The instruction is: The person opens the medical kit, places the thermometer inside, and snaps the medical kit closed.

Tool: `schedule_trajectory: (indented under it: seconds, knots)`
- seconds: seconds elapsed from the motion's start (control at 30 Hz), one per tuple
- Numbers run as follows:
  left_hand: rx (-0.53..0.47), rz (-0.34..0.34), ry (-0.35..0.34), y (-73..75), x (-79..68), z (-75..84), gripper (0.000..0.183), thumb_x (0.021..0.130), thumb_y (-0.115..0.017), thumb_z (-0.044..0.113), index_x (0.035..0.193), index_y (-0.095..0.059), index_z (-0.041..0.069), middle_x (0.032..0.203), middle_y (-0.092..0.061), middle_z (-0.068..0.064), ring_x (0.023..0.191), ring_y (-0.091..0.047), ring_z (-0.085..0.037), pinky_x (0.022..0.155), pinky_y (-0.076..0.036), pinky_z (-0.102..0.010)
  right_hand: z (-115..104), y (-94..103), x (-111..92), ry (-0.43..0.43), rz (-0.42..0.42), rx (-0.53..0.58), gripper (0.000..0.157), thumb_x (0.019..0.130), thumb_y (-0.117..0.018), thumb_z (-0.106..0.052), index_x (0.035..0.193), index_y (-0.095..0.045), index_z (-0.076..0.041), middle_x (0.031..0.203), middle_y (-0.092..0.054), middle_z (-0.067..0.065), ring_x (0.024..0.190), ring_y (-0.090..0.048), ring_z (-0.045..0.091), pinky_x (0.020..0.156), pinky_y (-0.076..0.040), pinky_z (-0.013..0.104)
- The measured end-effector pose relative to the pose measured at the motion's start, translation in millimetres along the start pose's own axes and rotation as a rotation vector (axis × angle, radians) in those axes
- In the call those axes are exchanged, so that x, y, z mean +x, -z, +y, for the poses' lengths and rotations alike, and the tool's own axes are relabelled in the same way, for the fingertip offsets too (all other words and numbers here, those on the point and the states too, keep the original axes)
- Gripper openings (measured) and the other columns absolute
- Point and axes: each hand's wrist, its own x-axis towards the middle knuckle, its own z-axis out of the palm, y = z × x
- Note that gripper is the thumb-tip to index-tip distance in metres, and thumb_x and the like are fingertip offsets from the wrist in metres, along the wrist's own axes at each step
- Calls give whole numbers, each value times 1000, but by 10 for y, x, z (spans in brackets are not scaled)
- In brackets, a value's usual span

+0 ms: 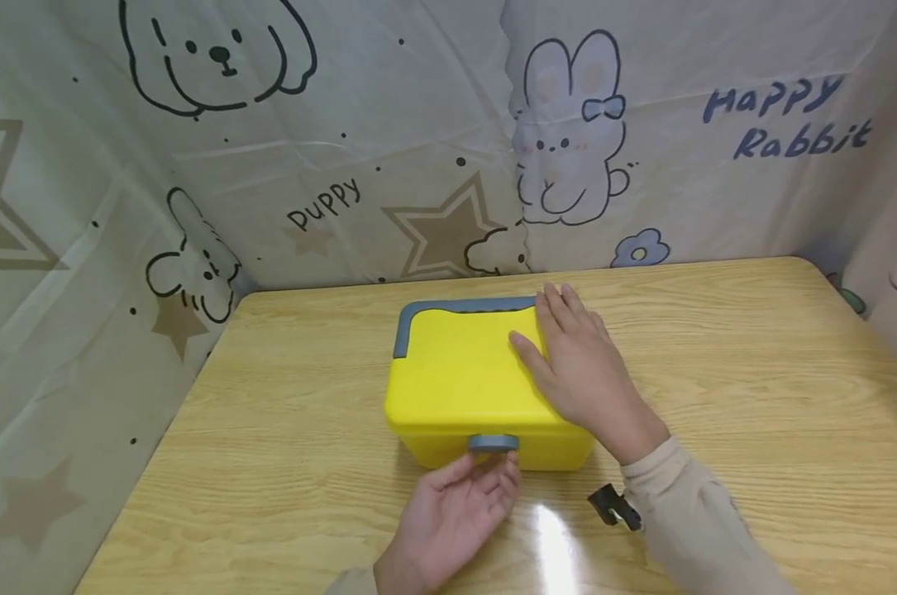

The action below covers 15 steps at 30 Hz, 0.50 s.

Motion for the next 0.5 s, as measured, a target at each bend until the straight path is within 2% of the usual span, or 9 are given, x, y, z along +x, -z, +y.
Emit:
schedule_trajectory:
  seconds: [0.17, 0.27, 0.37, 0.5]
  knots:
    - [-5, 11, 0, 10, 0, 4, 30, 104, -27, 16, 125, -40, -1, 120, -52, -15, 108, -51, -21, 101, -41, -25, -2, 0, -11, 7, -5, -12, 70, 104, -32, -44, 148, -21, 9, 157, -13, 25, 145, -5, 39, 115, -9, 59]
    - [58, 33, 0, 10, -9, 12, 25, 103, -29, 16, 118, -43, 1, 117, -53, -14, 107, -51, -21, 100, -42, -26, 2, 11, -20, 10, -12, -37, 69, 105, -30, -43, 148, -21, 10, 157, -12, 26, 145, -4, 40, 115, -7, 58]
    - [189, 83, 7, 20, -67, 68, 20, 103, -34, 15, 113, -46, 2, 115, -54, -13, 106, -51, -21, 98, -43, -27, 0, 20, -22, 13, -30, -78, 68, 105, -28, -42, 149, -18, 9, 157, -10, 26, 145, -1, 40, 116, -4, 58]
    - [522, 103, -2, 104, -270, 267, 16, 101, -41, 12, 111, -51, 4, 114, -59, -12, 104, -56, -22, 95, -46, -31, -22, 21, -12, 9, -66, -131, 70, 105, -25, -44, 150, -14, 8, 158, -6, 25, 145, 2, 39, 115, -1, 59]
